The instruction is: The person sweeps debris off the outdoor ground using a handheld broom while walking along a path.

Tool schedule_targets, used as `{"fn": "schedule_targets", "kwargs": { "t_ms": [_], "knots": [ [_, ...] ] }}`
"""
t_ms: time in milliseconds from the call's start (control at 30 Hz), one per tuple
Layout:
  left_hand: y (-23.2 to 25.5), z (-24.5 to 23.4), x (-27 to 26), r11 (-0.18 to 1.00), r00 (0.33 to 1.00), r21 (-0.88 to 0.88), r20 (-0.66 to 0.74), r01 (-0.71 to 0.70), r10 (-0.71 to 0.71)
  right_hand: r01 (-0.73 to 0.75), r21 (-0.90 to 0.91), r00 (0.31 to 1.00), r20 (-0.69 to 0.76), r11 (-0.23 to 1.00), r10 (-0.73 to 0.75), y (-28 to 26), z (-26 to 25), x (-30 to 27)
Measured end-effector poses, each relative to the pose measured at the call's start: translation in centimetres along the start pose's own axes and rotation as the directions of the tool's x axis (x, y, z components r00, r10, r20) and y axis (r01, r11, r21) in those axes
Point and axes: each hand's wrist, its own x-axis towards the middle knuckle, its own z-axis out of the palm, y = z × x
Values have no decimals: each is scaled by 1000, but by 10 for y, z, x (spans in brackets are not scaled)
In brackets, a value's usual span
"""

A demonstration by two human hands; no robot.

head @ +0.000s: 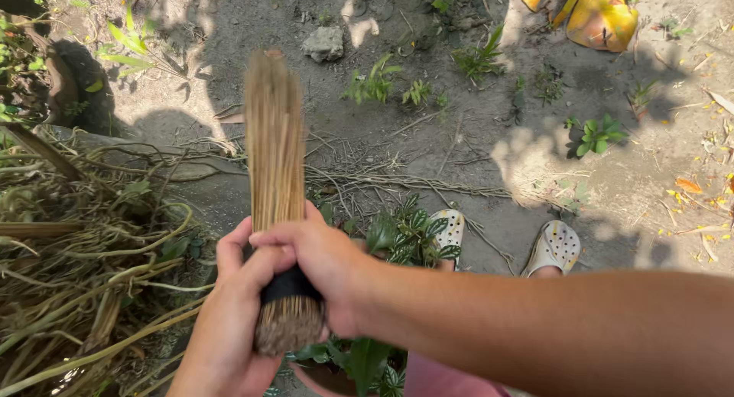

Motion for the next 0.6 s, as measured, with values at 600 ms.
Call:
{"fn": "schedule_targets", "kwargs": {
  "t_ms": [600],
  "knots": [
    [39,7,42,915,719,307,570,263,-398,296,105,689,-712,949,-136,-1,27,-37]
  ]
}}
